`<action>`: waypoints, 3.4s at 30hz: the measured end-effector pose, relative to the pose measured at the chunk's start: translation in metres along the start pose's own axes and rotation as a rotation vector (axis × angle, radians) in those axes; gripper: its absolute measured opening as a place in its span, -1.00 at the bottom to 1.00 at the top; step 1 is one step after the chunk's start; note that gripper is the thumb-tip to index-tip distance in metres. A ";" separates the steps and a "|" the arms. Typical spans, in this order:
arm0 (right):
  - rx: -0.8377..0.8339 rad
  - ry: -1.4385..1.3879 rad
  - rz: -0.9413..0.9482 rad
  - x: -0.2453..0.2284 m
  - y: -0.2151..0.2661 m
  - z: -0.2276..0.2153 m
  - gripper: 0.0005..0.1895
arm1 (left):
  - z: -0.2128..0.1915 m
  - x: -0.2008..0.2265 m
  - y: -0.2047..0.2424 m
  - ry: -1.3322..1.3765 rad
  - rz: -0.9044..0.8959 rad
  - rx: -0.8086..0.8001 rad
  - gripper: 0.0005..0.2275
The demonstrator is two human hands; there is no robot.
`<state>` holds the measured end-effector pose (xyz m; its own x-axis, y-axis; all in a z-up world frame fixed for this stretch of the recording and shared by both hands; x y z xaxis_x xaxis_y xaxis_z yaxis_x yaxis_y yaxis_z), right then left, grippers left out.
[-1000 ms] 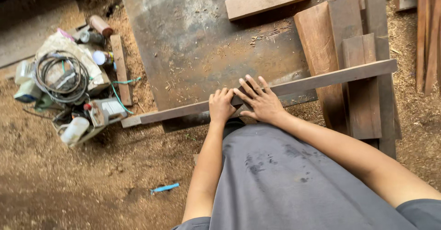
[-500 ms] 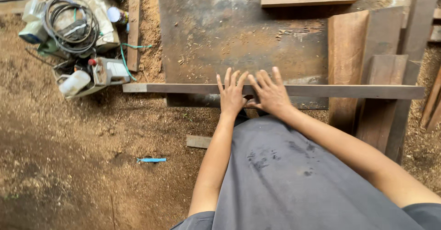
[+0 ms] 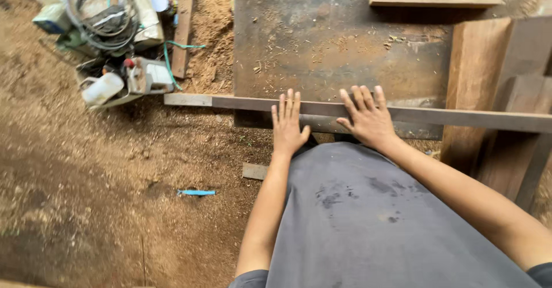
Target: The person smooths a small rectangular wooden block by hand using a sanding block. They then place the block on a long wooden plank and sand the plank's surface with the same sanding block, moving back and forth along the length of the wood.
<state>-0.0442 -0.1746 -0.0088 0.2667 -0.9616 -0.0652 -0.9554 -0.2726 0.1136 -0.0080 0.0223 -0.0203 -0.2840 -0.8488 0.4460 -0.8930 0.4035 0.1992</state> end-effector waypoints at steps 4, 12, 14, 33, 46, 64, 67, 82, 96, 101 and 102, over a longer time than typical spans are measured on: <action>-0.075 0.009 0.073 -0.023 -0.004 0.010 -0.18 | -0.003 -0.024 0.005 -0.075 0.098 -0.113 -0.05; 0.036 -0.094 0.152 -0.065 -0.028 0.010 -0.34 | -0.002 -0.037 -0.029 -0.098 0.236 -0.121 -0.23; 0.099 -0.141 0.275 -0.042 -0.008 0.002 -0.40 | -0.001 -0.028 -0.038 -0.042 0.322 -0.101 -0.37; 0.338 -0.405 0.327 -0.060 -0.018 -0.038 -0.62 | 0.023 0.010 -0.057 -0.031 0.514 -0.173 -0.58; 0.178 -0.428 0.578 -0.051 -0.026 -0.012 -0.87 | 0.010 0.014 -0.052 0.097 0.538 -0.187 -0.57; 0.376 -0.311 0.852 -0.004 0.030 -0.040 -0.78 | 0.047 0.089 -0.062 0.006 0.574 -0.315 -0.32; 0.359 -0.260 0.945 0.018 0.056 -0.048 -0.77 | 0.055 0.118 -0.063 -0.038 0.597 -0.337 -0.31; 0.373 -0.348 0.677 0.059 0.089 -0.046 -0.75 | 0.074 0.163 -0.075 -0.002 0.469 -0.182 -0.65; 0.301 -0.448 0.571 0.094 0.084 -0.033 -0.87 | 0.049 0.154 -0.041 -0.146 0.320 0.055 -0.33; 0.254 -0.365 0.418 0.063 0.060 -0.026 -0.85 | 0.051 0.151 -0.043 -0.030 0.304 0.011 -0.45; 0.227 -0.343 0.470 0.073 0.066 -0.026 -0.86 | 0.050 0.149 -0.044 -0.022 0.303 -0.008 -0.44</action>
<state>-0.0849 -0.2634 0.0198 -0.2086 -0.9019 -0.3783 -0.9740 0.2267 -0.0035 -0.0286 -0.1391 -0.0058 -0.5443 -0.6965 0.4675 -0.7639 0.6418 0.0668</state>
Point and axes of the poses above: each hand's wrist, its own y-axis away from the middle knuckle, its own z-axis out of the palm, x = y × z, the point moved 8 cm from there along -y, towards the middle knuckle, and after that the axes turned 3 degrees about -x, right-handed, at the moved point
